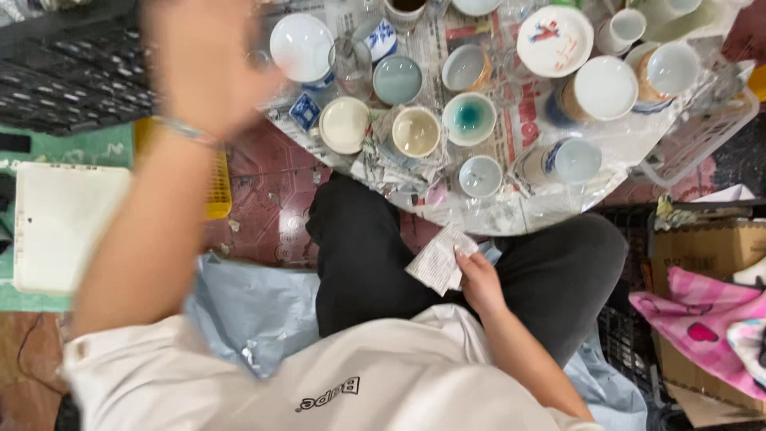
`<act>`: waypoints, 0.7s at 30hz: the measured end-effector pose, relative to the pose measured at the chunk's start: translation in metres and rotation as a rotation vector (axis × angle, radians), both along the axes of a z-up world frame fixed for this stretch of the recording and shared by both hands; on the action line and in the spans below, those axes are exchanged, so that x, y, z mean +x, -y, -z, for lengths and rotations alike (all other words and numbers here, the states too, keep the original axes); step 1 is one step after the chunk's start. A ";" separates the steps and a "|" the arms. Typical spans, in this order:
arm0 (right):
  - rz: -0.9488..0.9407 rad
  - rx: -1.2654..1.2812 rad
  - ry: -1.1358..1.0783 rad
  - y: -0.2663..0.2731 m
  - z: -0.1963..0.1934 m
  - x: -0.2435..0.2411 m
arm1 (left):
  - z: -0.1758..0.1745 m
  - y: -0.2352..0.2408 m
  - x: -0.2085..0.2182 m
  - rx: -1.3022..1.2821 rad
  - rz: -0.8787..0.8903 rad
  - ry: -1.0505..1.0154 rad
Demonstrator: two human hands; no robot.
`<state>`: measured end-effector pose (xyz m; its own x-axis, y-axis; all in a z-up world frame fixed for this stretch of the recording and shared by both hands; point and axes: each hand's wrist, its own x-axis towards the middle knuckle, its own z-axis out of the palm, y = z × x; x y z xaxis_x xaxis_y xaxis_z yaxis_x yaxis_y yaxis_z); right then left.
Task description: The person sits cross-legged on the floor and folds pieces of newspaper into small bundles. They repeatedly pick up newspaper sheets, fold them, and place the folded bundles into a black crate.
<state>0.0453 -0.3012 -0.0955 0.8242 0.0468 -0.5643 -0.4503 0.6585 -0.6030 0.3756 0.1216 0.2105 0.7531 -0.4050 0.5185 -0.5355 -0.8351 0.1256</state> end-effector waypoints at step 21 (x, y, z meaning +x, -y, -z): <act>0.051 0.284 0.395 -0.030 -0.098 0.237 | 0.160 0.173 -0.090 -0.504 0.087 -0.458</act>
